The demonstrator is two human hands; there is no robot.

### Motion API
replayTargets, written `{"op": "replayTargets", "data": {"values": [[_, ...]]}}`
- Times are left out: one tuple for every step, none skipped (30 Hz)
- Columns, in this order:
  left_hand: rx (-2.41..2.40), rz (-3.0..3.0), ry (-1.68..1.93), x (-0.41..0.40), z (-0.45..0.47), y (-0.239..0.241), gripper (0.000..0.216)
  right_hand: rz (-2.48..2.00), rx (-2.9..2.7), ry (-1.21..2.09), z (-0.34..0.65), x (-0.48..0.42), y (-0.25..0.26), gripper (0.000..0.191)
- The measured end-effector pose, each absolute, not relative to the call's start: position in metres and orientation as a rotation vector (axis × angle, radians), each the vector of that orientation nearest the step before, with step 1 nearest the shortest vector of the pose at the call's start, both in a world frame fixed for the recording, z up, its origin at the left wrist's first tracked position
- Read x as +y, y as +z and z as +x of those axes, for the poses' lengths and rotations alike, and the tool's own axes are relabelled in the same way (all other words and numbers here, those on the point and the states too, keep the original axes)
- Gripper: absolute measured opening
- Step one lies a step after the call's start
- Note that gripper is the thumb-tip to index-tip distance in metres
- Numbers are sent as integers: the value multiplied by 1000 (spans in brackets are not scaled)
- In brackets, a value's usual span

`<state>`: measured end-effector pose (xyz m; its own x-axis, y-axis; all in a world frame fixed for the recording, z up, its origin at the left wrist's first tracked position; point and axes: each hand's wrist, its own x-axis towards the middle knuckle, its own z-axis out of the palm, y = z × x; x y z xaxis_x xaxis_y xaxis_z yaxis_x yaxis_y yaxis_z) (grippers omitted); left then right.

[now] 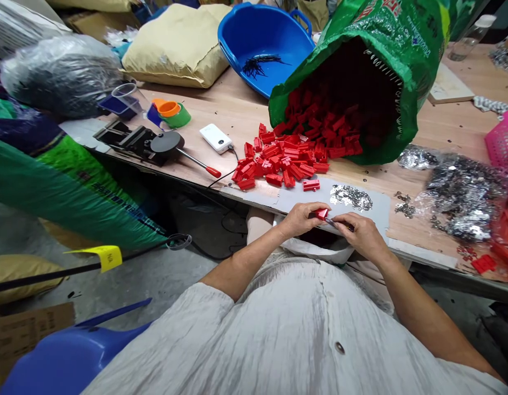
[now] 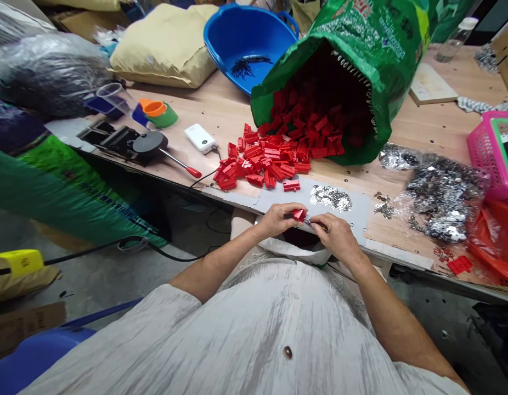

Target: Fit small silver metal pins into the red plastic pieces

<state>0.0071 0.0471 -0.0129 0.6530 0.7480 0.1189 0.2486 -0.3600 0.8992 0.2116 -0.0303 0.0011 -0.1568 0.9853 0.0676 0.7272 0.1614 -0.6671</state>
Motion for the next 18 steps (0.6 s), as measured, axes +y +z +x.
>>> {"op": "replayTargets", "data": {"values": [[786, 1908, 660, 47, 7, -13, 35, -1619, -1943, 689, 212, -30, 2, 19], [786, 1902, 664, 48, 7, -14, 35, -1619, -1943, 692, 212, -30, 2, 19], [786, 1898, 668, 48, 7, -15, 36, -1620, -1947, 693, 213, -30, 3, 19], [784, 1893, 671, 48, 7, -15, 36, -1622, -1955, 692, 213, -30, 3, 19], [781, 1889, 673, 48, 7, -15, 36, -1625, -1966, 690, 213, -30, 2, 19], [778, 1882, 676, 48, 7, -16, 36, -1627, -1977, 684, 213, -30, 2, 20], [776, 1875, 678, 48, 7, -16, 36, -1629, -1985, 677, 212, -30, 1, 20], [774, 1870, 678, 47, 7, -16, 35, -1629, -1990, 669, 212, -30, 1, 20], [772, 1867, 681, 47, 7, -16, 35, -1632, -1991, 660, 211, -30, 0, 19], [770, 1867, 684, 47, 7, -16, 35, -1638, -1990, 653, 211, -30, 0, 19], [768, 1871, 687, 47, 7, -16, 34, -1647, -1990, 649, 210, -30, 0, 19], [768, 1878, 688, 46, 8, -16, 34, -1660, -1989, 645, 209, -30, 0, 19], [771, 1887, 689, 46, 8, -16, 33, -1679, -1990, 642, 209, -30, 0, 19], [776, 1898, 690, 46, 8, -16, 33, -1702, -1992, 642, 208, -30, 1, 19], [781, 1909, 691, 46, 8, -16, 33, -1728, -1994, 642, 207, -30, 3, 19], [785, 1921, 691, 46, 8, -17, 33, -1756, -1996, 641, 205, -30, 4, 18], [786, 1929, 694, 46, 8, -18, 33, -1785, -1999, 638, 204, -30, 6, 18], [783, 1934, 700, 46, 8, -18, 33, -1809, -2003, 635, 202, -29, 7, 18]]}}
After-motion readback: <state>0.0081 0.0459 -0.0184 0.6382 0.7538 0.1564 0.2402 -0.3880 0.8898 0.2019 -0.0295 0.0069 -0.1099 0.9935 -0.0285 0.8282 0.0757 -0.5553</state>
